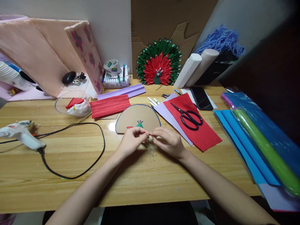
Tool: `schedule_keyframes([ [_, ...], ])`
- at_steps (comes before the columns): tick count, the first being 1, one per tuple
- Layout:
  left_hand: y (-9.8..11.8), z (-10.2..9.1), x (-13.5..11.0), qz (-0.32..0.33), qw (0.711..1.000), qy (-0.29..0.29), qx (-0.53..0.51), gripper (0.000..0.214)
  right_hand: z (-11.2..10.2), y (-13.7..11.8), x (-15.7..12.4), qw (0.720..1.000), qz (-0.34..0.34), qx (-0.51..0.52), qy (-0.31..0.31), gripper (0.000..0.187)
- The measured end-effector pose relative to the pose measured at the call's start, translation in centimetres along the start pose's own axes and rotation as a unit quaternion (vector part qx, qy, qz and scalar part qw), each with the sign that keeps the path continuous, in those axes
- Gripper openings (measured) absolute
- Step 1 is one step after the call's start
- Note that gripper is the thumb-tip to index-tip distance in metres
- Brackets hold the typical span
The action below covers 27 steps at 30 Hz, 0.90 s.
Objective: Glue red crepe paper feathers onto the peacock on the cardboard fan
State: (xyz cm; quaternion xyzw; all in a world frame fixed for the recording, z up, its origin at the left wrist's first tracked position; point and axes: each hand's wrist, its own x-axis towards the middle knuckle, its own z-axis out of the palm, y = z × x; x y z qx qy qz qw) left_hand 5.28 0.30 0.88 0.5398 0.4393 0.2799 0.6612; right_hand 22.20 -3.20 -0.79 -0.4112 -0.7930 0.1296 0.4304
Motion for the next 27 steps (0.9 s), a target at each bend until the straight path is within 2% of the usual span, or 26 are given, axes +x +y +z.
schedule_keyframes([
  [3,-0.4,0.0,0.0,0.004,1.000,0.010,0.014,0.020,0.1,-0.1,0.1,0.999,0.045,0.027,0.001,0.013],
  [6,-0.8,0.2,0.0,0.022,0.999,0.026,0.032,0.022,0.3,-0.1,0.2,0.988,0.134,0.079,0.004,0.009],
  [8,-1.0,0.4,-0.2,0.050,0.996,0.042,0.059,0.023,0.5,-0.1,0.2,0.974,0.191,0.124,0.003,0.006],
  [11,-1.0,0.5,-0.6,0.110,0.980,0.067,0.153,0.021,0.8,-0.1,0.2,0.953,0.247,0.176,-0.001,0.005],
  [14,-0.6,0.5,-1.0,0.179,0.948,0.070,0.254,0.016,0.8,-0.3,0.1,0.954,0.248,0.169,0.004,0.004],
  [18,-0.2,0.5,-1.1,0.233,0.916,0.078,0.316,0.011,0.6,-0.6,0.2,0.969,0.205,0.137,0.005,0.003],
  [24,-0.2,0.2,-0.9,0.237,0.913,0.079,0.322,0.009,0.3,-0.8,0.5,0.967,0.212,0.139,0.001,0.005],
  [27,0.2,-0.8,-0.7,0.243,0.907,0.118,0.324,0.008,0.0,-0.4,0.6,0.960,0.235,0.155,0.013,0.003],
])
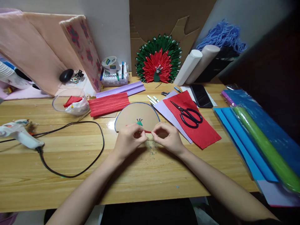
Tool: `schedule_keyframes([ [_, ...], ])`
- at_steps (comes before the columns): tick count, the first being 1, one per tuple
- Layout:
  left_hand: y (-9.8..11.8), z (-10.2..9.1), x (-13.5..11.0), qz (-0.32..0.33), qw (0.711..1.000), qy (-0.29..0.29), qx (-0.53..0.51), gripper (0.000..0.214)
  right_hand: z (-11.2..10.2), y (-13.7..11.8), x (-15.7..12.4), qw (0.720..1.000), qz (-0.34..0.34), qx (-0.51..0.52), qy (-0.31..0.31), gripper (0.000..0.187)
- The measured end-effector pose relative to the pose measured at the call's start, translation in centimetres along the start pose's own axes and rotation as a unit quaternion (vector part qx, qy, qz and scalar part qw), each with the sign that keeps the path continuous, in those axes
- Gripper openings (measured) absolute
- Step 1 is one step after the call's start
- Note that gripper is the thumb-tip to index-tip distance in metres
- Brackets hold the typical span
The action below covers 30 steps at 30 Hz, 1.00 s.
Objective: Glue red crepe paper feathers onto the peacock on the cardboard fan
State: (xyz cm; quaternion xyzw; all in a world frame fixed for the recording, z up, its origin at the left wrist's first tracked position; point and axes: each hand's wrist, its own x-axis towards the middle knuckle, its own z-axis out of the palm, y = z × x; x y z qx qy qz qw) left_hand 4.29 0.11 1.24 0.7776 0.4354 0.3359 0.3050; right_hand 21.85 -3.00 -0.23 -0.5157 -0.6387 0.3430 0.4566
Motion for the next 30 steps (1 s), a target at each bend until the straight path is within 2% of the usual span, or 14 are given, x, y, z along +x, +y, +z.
schedule_keyframes([
  [2,-0.2,-0.6,0.3,-0.014,0.999,0.045,-0.003,0.008,-0.4,0.2,0.2,1.000,0.014,0.012,0.021,0.002],
  [4,-0.2,-0.9,0.4,-0.029,0.997,0.064,-0.021,0.009,-0.6,0.4,0.3,0.999,0.015,0.016,0.029,0.000],
  [10,0.3,0.4,-0.2,-0.026,0.996,-0.039,-0.076,0.016,-0.3,0.1,0.1,0.999,-0.031,-0.013,-0.002,0.003],
  [17,0.4,1.0,-0.7,0.018,0.998,-0.046,-0.047,0.015,0.1,-0.5,-0.2,0.999,-0.040,-0.027,0.002,0.002],
  [23,0.6,0.6,-0.4,0.020,0.999,0.000,-0.044,0.011,-0.7,-0.2,0.2,0.997,-0.058,-0.057,0.012,0.004],
  [27,0.6,0.2,-0.1,0.006,0.998,0.037,-0.043,0.010,-1.3,0.6,0.6,0.999,-0.018,-0.033,0.031,0.001],
  [30,0.4,0.2,-0.1,0.043,0.998,0.034,-0.042,0.012,-1.2,0.9,0.8,0.997,0.051,0.051,0.001,0.010],
])
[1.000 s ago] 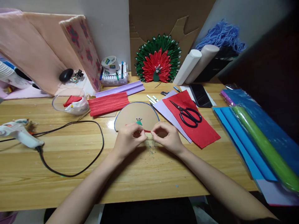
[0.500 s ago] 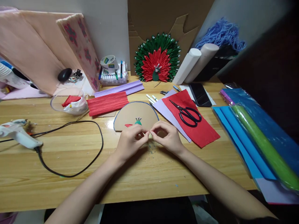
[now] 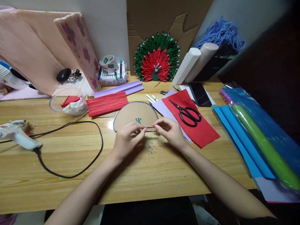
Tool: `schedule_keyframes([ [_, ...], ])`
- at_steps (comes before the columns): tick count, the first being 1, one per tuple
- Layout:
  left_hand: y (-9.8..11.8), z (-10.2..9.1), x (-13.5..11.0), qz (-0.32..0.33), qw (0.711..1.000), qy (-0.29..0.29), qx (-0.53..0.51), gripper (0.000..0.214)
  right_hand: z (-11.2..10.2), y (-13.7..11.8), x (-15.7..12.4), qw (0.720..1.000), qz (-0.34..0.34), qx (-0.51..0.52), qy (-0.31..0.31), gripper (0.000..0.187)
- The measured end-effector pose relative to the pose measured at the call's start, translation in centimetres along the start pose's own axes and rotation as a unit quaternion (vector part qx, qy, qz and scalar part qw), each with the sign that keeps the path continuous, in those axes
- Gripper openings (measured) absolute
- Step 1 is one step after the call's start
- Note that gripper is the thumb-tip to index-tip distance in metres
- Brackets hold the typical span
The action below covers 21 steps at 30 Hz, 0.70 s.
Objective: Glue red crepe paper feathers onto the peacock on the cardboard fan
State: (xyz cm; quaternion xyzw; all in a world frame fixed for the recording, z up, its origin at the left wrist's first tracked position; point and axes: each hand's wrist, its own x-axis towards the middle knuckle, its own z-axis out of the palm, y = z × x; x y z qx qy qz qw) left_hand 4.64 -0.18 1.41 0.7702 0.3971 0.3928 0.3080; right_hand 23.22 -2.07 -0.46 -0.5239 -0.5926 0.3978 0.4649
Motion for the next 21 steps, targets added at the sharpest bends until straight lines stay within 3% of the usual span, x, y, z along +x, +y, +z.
schedule_keyframes([
  [5,-0.6,0.3,-0.4,0.070,0.997,-0.034,0.024,0.018,0.3,-0.1,0.1,0.993,0.067,0.079,-0.059,0.019],
  [10,-0.8,0.2,-0.4,0.072,0.997,-0.038,0.017,0.019,0.3,-0.2,0.2,0.989,0.091,0.101,-0.058,0.017],
  [14,-0.3,0.6,-0.3,-0.055,0.996,-0.037,-0.065,0.020,0.3,-0.1,0.1,0.986,0.102,0.116,-0.054,0.016],
  [17,0.0,1.2,-0.3,-0.180,0.969,-0.038,-0.163,0.024,0.5,-0.1,0.0,0.984,0.110,0.129,-0.056,0.016],
  [21,0.0,1.6,-0.3,-0.253,0.937,-0.049,-0.235,0.021,0.9,-0.2,-0.3,0.989,0.083,0.110,-0.046,0.014],
])
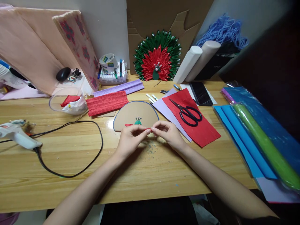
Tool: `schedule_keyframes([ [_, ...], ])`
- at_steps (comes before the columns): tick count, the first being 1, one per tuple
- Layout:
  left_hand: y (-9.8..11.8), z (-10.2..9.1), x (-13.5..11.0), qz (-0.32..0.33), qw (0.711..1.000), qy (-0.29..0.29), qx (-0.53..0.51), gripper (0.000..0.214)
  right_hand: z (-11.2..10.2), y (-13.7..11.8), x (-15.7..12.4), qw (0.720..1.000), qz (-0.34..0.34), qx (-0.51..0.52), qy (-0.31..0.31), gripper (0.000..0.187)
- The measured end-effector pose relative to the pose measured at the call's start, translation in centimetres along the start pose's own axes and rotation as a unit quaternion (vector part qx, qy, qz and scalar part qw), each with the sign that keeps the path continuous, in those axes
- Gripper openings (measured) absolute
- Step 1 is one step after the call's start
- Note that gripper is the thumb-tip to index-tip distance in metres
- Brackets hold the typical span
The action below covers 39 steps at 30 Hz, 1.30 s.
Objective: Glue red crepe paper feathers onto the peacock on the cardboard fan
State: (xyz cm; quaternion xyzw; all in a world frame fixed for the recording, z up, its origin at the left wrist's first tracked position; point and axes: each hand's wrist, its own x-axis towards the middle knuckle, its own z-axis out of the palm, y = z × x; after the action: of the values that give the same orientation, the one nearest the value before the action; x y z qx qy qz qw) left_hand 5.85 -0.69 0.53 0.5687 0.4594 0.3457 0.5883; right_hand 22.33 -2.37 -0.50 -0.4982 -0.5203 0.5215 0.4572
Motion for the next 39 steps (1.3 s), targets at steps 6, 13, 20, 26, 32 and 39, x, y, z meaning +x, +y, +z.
schedule_keyframes([
  [6,0.5,-0.2,0.1,-0.069,0.997,-0.023,-0.033,0.026,0.3,0.0,-0.7,0.991,-0.095,-0.090,0.038,0.008],
  [13,0.4,-0.3,0.2,-0.096,0.992,-0.043,-0.073,0.020,0.2,-0.1,-0.9,0.968,-0.164,-0.182,0.046,0.002],
  [20,0.2,-0.2,0.1,-0.109,0.989,-0.052,-0.082,0.020,0.1,-0.5,-0.9,0.913,-0.274,-0.298,0.043,0.008],
  [26,0.4,-0.5,0.2,-0.123,0.987,-0.063,-0.078,0.021,-0.4,-0.1,-0.8,0.847,-0.362,-0.389,0.008,0.012],
  [32,0.5,-0.7,0.3,-0.148,0.982,-0.073,-0.091,0.020,-0.8,-0.3,-0.6,0.768,-0.431,-0.474,0.011,0.008],
  [39,0.1,-1.0,0.5,-0.165,0.976,-0.096,-0.109,0.020,-0.8,-0.8,-0.7,0.742,-0.439,-0.506,0.003,0.007],
])
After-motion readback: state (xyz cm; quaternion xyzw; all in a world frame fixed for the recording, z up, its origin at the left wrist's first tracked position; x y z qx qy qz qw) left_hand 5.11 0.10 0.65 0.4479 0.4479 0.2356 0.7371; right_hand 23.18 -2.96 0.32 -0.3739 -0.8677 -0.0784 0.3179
